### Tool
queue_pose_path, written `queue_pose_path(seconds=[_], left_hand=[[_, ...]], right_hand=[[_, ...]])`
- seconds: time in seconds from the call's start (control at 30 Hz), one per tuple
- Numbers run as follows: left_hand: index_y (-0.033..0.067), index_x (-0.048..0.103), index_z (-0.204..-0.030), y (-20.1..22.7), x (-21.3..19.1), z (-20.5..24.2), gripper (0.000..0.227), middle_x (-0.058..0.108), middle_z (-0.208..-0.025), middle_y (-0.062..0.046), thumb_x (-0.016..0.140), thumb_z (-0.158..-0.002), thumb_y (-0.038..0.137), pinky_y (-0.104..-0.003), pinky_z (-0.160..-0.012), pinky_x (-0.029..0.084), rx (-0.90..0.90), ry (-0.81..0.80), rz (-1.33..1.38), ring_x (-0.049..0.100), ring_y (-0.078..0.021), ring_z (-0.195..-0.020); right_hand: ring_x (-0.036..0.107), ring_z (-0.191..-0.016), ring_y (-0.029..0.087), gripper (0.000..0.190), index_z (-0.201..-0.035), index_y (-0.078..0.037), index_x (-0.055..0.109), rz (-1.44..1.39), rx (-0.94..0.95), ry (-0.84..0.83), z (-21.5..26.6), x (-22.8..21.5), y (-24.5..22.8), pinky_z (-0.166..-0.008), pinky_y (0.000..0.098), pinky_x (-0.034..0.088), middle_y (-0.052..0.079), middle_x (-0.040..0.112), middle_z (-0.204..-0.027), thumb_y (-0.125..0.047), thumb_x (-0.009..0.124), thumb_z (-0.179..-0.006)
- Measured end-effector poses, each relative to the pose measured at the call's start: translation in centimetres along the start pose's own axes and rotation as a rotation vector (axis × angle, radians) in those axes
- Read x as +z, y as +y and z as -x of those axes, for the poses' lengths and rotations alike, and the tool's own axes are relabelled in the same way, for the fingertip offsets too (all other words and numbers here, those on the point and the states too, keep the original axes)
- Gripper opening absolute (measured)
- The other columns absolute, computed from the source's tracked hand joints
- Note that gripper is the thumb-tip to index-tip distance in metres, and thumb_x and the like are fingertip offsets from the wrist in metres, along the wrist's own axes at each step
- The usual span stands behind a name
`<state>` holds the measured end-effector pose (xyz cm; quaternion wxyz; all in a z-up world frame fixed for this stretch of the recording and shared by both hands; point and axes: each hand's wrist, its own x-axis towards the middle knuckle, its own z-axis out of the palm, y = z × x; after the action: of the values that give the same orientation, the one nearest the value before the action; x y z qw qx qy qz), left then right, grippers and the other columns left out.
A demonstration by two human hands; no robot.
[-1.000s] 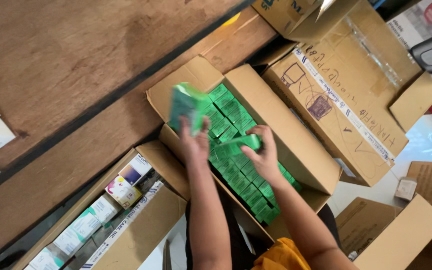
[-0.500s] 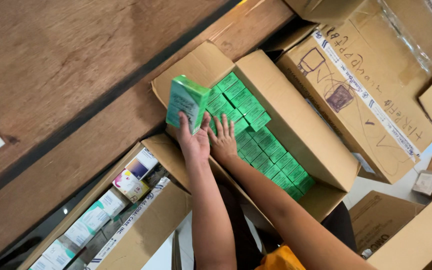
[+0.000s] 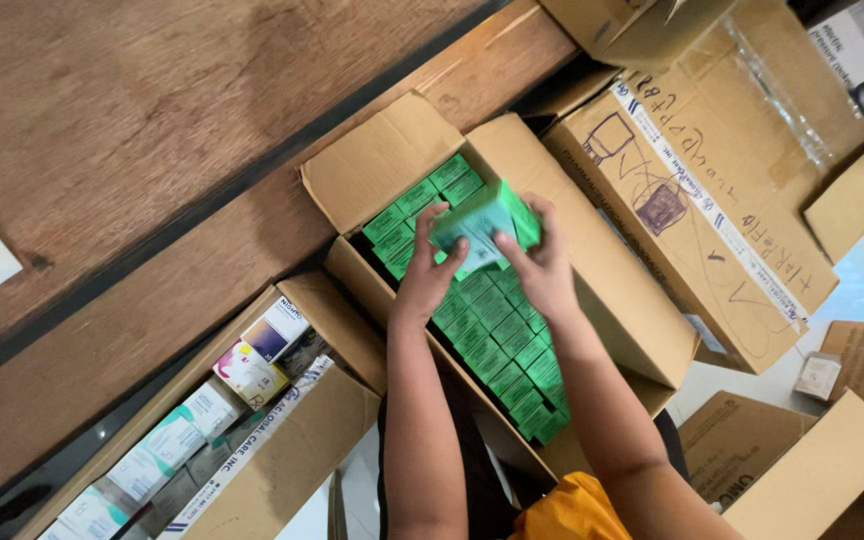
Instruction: The person sits on the floor and repeatedly picks up small green and white boxes from a cardboard box, then places them onto a nearby wooden shelf. The person arranges the boxes in neat rows on the shelf.
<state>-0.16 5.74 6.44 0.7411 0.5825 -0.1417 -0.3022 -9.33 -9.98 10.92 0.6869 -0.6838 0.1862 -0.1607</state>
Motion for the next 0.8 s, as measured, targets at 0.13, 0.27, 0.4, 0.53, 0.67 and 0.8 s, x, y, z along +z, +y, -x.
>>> queue_pose_path(seconds=[0.13,0.27,0.4,0.53,0.67,0.8], left_hand=[[0.0160,0.032,-0.158,-0.2,-0.7,-0.3,0.085,0.031,-0.155,-0.020,0.059,-0.091,0.060,-0.047,-0.100,0.047,-0.189,0.300,-0.323,0.045,-0.0352,-0.134],[0.0104,0.043,-0.149,-1.1,-0.7,-1.1,0.070,0.051,-0.145,-0.015,0.053,-0.098,0.058,-0.041,-0.101,0.048,-0.102,0.463,0.064,0.057,-0.0272,-0.126],[0.0112,0.045,-0.147,-1.6,-1.0,-0.9,0.062,0.052,-0.145,-0.010,0.048,-0.101,0.053,-0.037,-0.101,0.048,-0.142,0.498,0.150,0.059,-0.0198,-0.122],[0.0104,0.046,-0.147,-1.1,-1.5,-0.7,0.066,0.053,-0.144,-0.012,0.046,-0.100,0.057,-0.037,-0.102,0.048,-0.157,0.528,0.188,0.059,-0.0205,-0.124],[0.0097,0.045,-0.147,-0.6,-1.8,-0.8,0.070,0.053,-0.148,-0.012,0.043,-0.100,0.061,-0.038,-0.103,0.048,-0.160,0.528,0.185,0.058,-0.0212,-0.126],[0.0099,0.044,-0.148,-1.1,-1.6,-0.9,0.071,0.052,-0.148,-0.013,0.042,-0.100,0.062,-0.037,-0.103,0.048,-0.162,0.534,0.202,0.058,-0.0207,-0.127]], right_hand=[[0.047,-0.132,0.032,0.047,-0.129,-0.008,0.062,0.544,-0.120,-0.075,3.3,-2.7,0.8,-0.111,0.0454,0.042,0.018,0.041,-0.137,-0.001,0.079,-0.086],[0.066,-0.106,0.032,0.049,-0.122,-0.029,0.069,0.985,0.268,-0.095,6.6,-2.2,5.1,-0.092,0.0411,0.060,0.011,0.052,-0.125,-0.011,0.083,-0.079],[0.072,-0.091,0.034,0.047,-0.117,-0.030,0.069,0.910,0.198,-0.199,8.8,0.7,9.2,-0.077,0.0433,0.062,0.012,0.052,-0.129,-0.007,0.082,-0.078],[0.070,-0.087,0.037,0.058,-0.122,-0.028,0.067,0.952,0.130,-0.203,7.1,4.5,11.9,-0.076,0.0457,0.060,0.014,0.049,-0.133,0.012,0.066,-0.079],[0.069,-0.085,0.038,0.067,-0.134,-0.020,0.053,0.821,0.132,-0.061,5.0,6.6,13.8,-0.077,0.0456,0.060,0.019,0.037,-0.139,0.007,0.068,-0.075],[0.064,-0.100,0.043,0.075,-0.139,-0.011,0.045,0.790,-0.017,0.011,5.6,6.8,15.8,-0.084,0.0460,0.057,0.025,0.030,-0.136,0.003,0.076,-0.072]])
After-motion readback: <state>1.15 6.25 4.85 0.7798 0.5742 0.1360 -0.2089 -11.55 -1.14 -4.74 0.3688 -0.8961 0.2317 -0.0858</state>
